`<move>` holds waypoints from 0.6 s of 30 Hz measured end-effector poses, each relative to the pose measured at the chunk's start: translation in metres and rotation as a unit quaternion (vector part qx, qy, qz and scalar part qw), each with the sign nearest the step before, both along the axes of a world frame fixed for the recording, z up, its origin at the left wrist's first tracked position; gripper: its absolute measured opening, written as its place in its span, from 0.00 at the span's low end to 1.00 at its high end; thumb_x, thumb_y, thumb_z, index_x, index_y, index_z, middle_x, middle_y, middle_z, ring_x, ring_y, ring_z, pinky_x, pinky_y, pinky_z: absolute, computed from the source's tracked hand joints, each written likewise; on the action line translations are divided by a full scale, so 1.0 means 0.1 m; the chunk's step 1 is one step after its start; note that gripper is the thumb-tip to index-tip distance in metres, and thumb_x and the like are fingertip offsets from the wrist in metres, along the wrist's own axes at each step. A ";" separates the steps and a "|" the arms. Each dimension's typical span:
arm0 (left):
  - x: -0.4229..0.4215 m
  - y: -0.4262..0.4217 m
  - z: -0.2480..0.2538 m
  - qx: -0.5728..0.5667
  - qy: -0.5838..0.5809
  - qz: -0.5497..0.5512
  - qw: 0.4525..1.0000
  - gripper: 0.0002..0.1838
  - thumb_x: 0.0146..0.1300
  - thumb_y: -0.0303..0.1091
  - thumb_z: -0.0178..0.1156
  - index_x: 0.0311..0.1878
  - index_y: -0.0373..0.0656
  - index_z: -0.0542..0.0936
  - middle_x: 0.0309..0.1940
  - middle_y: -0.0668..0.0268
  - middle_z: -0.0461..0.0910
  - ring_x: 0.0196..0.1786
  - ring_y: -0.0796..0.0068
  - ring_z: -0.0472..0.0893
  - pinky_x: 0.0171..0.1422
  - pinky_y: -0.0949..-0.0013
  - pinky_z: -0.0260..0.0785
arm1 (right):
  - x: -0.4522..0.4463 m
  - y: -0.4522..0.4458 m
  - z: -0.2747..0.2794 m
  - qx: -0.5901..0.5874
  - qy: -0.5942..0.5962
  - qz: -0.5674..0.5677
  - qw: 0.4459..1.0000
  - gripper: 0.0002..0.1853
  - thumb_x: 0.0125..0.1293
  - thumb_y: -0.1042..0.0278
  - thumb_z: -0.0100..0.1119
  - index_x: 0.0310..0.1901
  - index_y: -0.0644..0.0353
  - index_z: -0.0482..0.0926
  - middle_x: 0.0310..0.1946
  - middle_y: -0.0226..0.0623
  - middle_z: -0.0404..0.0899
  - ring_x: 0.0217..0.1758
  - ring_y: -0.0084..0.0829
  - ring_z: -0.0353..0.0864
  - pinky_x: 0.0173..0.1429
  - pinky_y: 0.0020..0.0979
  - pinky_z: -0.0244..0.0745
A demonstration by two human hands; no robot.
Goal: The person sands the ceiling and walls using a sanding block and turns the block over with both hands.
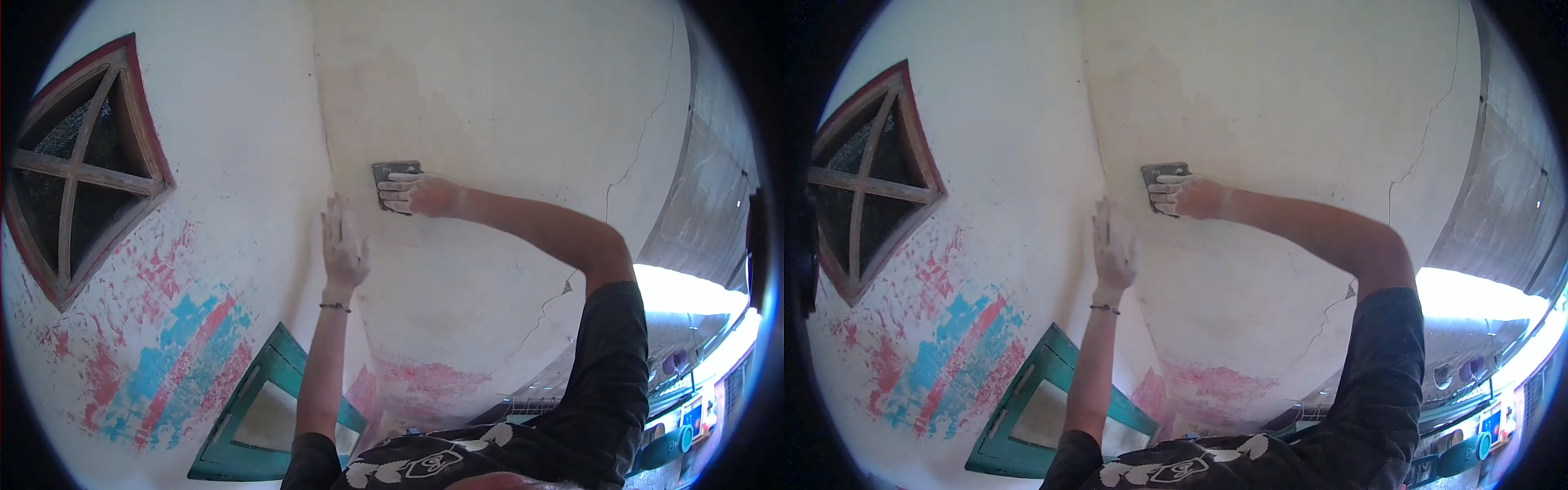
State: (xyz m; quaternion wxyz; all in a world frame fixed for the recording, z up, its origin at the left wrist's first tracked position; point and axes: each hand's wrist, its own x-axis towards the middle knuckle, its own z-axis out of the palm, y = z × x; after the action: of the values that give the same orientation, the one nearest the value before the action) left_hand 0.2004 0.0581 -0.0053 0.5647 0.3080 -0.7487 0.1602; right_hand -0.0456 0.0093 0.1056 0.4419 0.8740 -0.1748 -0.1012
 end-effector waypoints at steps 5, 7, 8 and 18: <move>0.39 0.22 0.35 -0.028 -0.035 0.066 0.997 0.33 0.70 0.38 0.56 0.77 0.38 0.68 0.81 0.45 0.58 0.84 0.40 0.54 0.85 0.41 0.47 | -0.49 -0.67 1.65 -0.109 -0.295 0.043 0.948 0.28 0.78 0.72 0.42 0.78 0.54 0.65 0.77 0.38 0.68 0.78 0.39 0.70 0.82 0.40 0.64; 0.52 0.24 0.36 -0.018 -0.041 0.052 0.998 0.32 0.70 0.38 0.56 0.76 0.41 0.70 0.80 0.46 0.60 0.84 0.40 0.55 0.85 0.41 0.49 | -0.43 -0.14 2.52 -0.164 -0.406 0.043 0.898 0.28 0.78 0.72 0.42 0.78 0.54 0.65 0.77 0.38 0.69 0.78 0.38 0.70 0.82 0.40 0.64; 0.57 0.26 0.35 -0.007 -0.050 0.034 0.998 0.31 0.70 0.38 0.56 0.76 0.42 0.71 0.80 0.46 0.60 0.84 0.40 0.55 0.85 0.41 0.49 | -0.36 0.02 2.72 -0.175 -0.448 0.051 0.875 0.28 0.78 0.72 0.42 0.78 0.54 0.65 0.76 0.38 0.69 0.78 0.37 0.70 0.82 0.40 0.64; 0.67 0.57 0.60 -0.038 -0.060 0.062 0.996 0.30 0.69 0.36 0.56 0.75 0.44 0.73 0.79 0.51 0.64 0.83 0.44 0.58 0.85 0.39 0.47 | 0.31 -0.47 0.16 0.001 -0.114 0.032 0.993 0.24 0.79 0.70 0.42 0.75 0.49 0.70 0.74 0.38 0.71 0.79 0.33 0.67 0.84 0.39 0.60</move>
State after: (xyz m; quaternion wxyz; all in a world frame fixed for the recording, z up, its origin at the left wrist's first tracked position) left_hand 0.2671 0.1148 0.0551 0.5192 0.3226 -0.7538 0.2413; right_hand -0.0143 -0.0379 0.1213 0.4208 0.8857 -0.1956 0.0135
